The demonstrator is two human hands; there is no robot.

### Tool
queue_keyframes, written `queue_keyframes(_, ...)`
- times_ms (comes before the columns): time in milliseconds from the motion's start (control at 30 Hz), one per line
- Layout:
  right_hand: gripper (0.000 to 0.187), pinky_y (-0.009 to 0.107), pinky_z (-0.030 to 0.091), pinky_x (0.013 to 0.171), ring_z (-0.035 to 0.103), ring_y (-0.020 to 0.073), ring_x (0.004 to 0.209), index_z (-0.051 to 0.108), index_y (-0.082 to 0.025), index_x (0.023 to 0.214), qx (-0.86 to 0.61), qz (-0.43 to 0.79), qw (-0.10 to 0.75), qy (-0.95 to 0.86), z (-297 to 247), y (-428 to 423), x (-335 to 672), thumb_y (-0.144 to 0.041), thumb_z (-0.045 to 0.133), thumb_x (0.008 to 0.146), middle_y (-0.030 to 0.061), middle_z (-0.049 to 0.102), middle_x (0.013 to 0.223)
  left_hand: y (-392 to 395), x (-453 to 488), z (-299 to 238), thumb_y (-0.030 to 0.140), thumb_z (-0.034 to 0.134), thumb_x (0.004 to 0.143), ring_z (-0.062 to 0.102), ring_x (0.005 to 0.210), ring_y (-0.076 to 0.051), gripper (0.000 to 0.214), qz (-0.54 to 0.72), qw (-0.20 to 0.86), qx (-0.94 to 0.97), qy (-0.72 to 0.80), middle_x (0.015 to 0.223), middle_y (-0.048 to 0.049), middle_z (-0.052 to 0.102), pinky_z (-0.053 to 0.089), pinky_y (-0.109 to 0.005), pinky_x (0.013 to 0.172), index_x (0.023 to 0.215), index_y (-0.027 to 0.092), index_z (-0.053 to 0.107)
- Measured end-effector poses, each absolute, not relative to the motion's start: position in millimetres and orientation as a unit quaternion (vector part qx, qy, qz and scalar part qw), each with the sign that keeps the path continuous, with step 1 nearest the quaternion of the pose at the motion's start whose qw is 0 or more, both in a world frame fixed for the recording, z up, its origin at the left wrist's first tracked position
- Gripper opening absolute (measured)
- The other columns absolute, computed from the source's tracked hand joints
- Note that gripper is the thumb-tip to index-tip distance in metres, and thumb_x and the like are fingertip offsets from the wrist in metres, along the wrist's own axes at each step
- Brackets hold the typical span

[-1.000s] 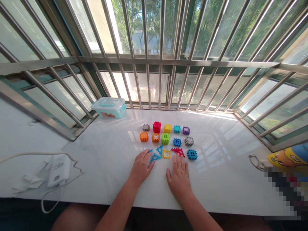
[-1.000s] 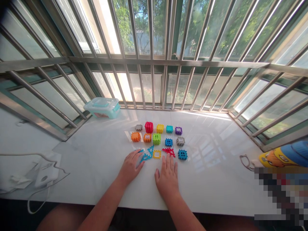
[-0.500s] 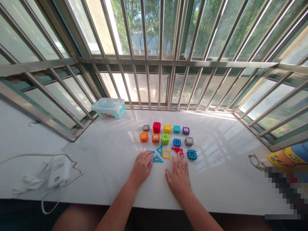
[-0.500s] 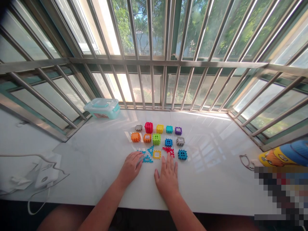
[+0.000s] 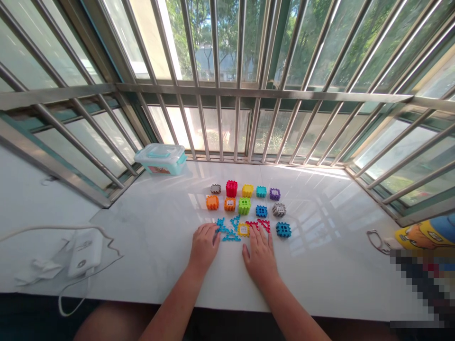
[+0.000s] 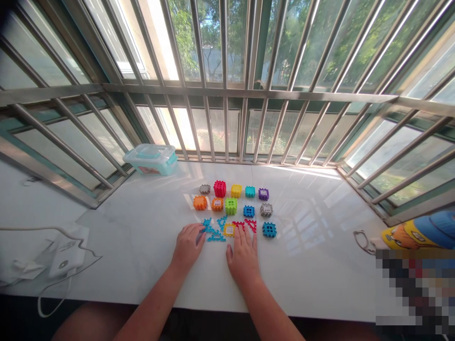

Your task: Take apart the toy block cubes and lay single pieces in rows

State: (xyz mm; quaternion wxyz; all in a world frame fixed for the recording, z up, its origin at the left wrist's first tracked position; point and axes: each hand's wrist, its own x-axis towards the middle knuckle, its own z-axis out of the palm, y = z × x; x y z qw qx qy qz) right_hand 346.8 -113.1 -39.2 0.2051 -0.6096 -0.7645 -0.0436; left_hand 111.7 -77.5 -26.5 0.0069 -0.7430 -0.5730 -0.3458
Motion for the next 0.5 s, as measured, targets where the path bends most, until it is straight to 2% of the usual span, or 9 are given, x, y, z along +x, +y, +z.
queue_keyframes(133,0.07,0.058,0.017,0.13,0.025,0.0332,0.161,0.032,-0.013,0.167,-0.598,-0.058,0.218,-0.769,-29,-115,349,-0.03,0.049,0.101,0.016,0.034,0.171,-79,114,-22,0.024,0.054,0.103,0.066,0.122,-0.027,0.024,-0.32,-0.014,-0.78,-0.538,0.129,-0.0088,0.074,0.05,-0.048,0.109,0.117,0.024,0.074)
queue_keyframes(333,0.078,0.074,0.016,0.123,0.011,0.0462,0.162,0.018,-0.005,0.17,-0.736,-0.123,0.259,-0.613,-20,-118,371,-0.039,0.045,0.104,0.0279,0.011,0.175,-83,115,-19,0.032,0.052,0.106,0.056,0.141,-0.028,0.034,-0.253,-0.012,-0.809,-0.531,0.152,-0.0059,0.062,0.04,-0.054,0.12,0.134,0.03,0.069)
queue_keyframes(433,0.08,0.075,0.016,0.122,0.015,0.0467,0.161,0.016,-0.002,0.17,-0.765,-0.115,0.239,-0.588,-28,-116,380,-0.041,0.042,0.105,0.0302,0.014,0.174,-83,116,-21,0.043,0.054,0.105,0.048,0.148,-0.03,0.046,-0.221,-0.014,-0.82,-0.528,0.162,-0.0064,0.052,0.036,-0.056,0.123,0.149,0.031,0.06)
queue_keyframes(500,0.077,0.072,0.015,0.124,0.02,0.043,0.161,0.018,-0.005,0.17,-0.749,-0.096,0.22,-0.618,-33,-114,381,-0.041,0.041,0.105,0.0272,0.02,0.173,-83,116,-24,0.047,0.053,0.105,0.045,0.151,-0.03,0.053,-0.208,-0.015,-0.82,-0.533,0.166,-0.0072,0.047,0.035,-0.057,0.124,0.155,0.031,0.054)
